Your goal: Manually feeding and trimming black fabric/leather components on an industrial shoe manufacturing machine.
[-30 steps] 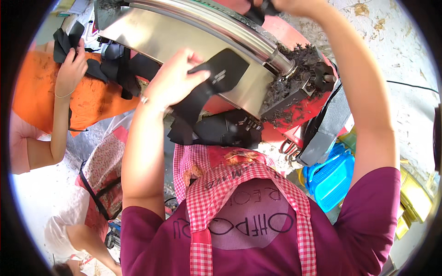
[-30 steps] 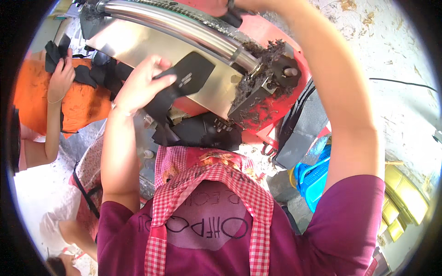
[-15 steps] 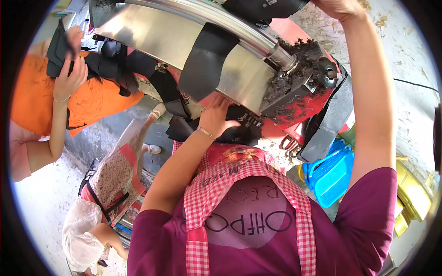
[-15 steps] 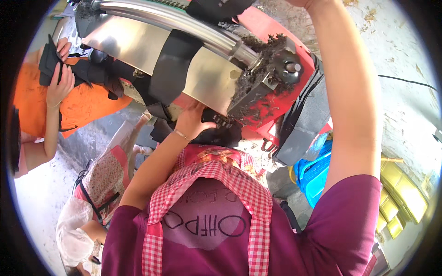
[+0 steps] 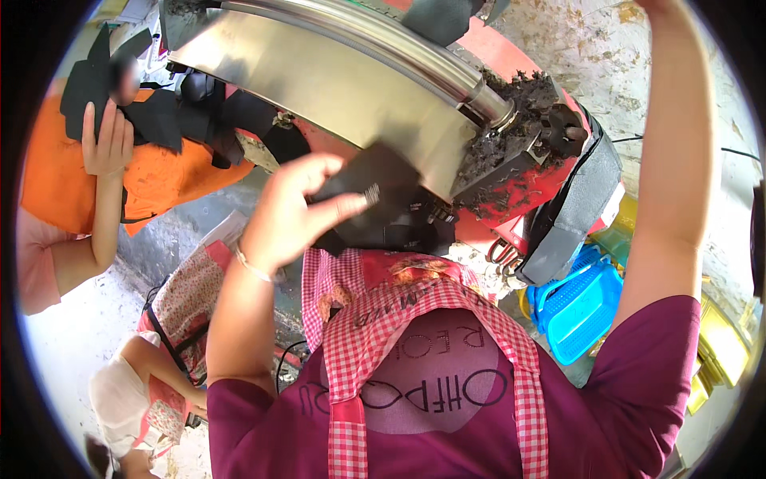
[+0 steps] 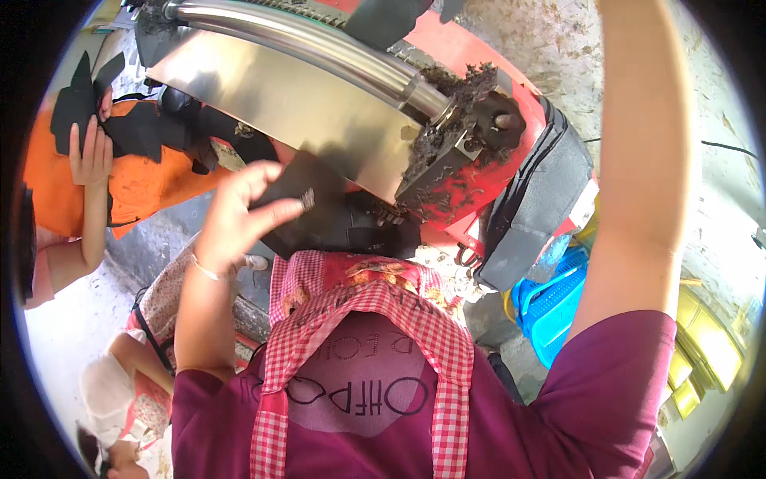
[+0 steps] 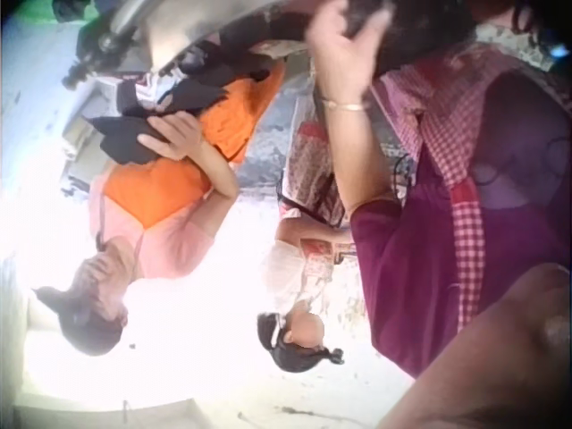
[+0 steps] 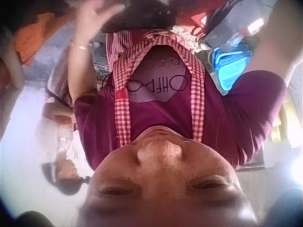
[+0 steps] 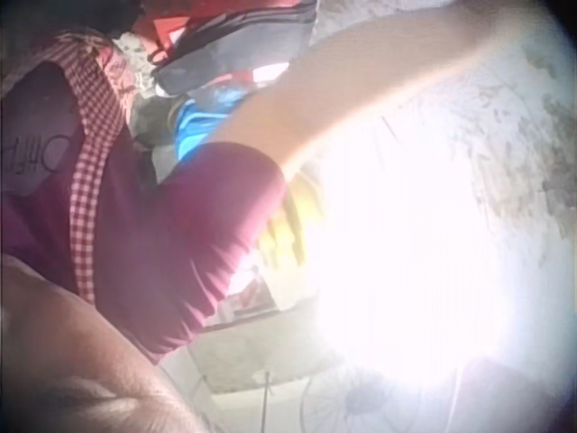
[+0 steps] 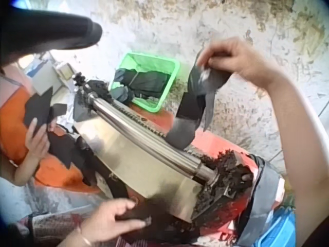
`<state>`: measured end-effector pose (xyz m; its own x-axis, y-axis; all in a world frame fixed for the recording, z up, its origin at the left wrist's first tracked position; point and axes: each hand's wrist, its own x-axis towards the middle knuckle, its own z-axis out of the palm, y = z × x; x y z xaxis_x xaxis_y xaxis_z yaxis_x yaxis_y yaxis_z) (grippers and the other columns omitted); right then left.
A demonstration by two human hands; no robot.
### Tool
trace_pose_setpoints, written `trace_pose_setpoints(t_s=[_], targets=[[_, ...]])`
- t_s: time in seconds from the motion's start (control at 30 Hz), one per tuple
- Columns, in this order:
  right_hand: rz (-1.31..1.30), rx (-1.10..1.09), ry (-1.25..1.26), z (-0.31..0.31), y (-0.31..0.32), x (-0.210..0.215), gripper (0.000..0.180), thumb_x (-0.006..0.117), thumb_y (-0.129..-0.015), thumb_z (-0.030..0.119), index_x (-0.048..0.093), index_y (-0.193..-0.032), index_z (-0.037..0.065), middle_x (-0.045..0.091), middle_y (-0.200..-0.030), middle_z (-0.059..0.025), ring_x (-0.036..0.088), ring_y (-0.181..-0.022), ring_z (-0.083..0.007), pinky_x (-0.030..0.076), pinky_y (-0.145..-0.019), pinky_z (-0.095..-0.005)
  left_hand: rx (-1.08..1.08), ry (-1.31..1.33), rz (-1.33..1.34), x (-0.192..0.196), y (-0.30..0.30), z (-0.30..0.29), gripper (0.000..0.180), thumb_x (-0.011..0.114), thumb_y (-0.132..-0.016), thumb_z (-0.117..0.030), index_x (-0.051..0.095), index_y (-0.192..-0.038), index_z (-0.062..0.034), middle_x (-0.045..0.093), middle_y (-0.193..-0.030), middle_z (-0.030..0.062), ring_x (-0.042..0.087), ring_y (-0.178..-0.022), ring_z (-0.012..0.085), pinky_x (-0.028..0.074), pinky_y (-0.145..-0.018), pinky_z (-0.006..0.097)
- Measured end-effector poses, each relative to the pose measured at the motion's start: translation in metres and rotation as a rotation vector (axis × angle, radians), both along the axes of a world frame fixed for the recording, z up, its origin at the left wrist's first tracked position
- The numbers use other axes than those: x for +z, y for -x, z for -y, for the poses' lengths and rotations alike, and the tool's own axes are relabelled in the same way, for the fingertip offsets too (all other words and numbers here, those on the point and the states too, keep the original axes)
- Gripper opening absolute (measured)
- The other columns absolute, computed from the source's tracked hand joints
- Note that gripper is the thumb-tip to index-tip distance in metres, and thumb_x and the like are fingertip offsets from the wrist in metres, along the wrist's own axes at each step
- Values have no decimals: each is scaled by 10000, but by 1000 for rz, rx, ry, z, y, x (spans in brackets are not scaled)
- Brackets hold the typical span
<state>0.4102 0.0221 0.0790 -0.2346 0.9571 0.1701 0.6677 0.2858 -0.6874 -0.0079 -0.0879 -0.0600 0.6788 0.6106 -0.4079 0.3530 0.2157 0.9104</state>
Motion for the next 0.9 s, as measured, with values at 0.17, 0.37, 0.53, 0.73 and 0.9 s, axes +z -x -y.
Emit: trace_pose_setpoints(t_s=[0.17,0.37,0.53,0.73,0.9], targets=[[432,263,331,-18,60,-111,254,641,-824,11,755,-1051,17,758,-1013,-165,726,-901,-260,573,-832,-364,-49,-80,-237,-7,-43,-71,457,871,-820,-163,632,-1151,44,714,-1103,110,685,-1007,156,542,-885,306],[227,236,674,-5,56,-135,313,729,-936,298,747,-1074,17,735,-940,-70,651,-890,-159,534,-822,-336,59,-650,-408,-11,-39,-54,626,924,-733,-278,650,-1202,33,721,-1109,144,680,-1042,215,526,-929,363],[-134,65,608,9,23,-104,253,774,-926,193,723,-1097,14,718,-943,-7,630,-877,-105,525,-814,-296,-50,-98,-411,-67,23,4,345,923,-700,-218,784,-947,-22,779,-863,119,751,-767,192,581,-725,338],[-569,178,552,6,28,-59,233,746,-954,116,694,-1158,17,731,-1023,-4,670,-941,-85,559,-865,-259,-71,-666,-454,-176,-24,74,721,895,-724,-370,556,-1300,-98,727,-1034,143,708,-970,392,569,-783,485],[-468,40,361,3,3,-33,302,763,-942,163,682,-1184,2,745,-1031,-36,706,-950,-123,578,-870,-273,-226,-770,-272,-141,-19,68,279,759,-874,-292,682,-1054,-94,687,-929,86,668,-954,338,544,-823,473]])
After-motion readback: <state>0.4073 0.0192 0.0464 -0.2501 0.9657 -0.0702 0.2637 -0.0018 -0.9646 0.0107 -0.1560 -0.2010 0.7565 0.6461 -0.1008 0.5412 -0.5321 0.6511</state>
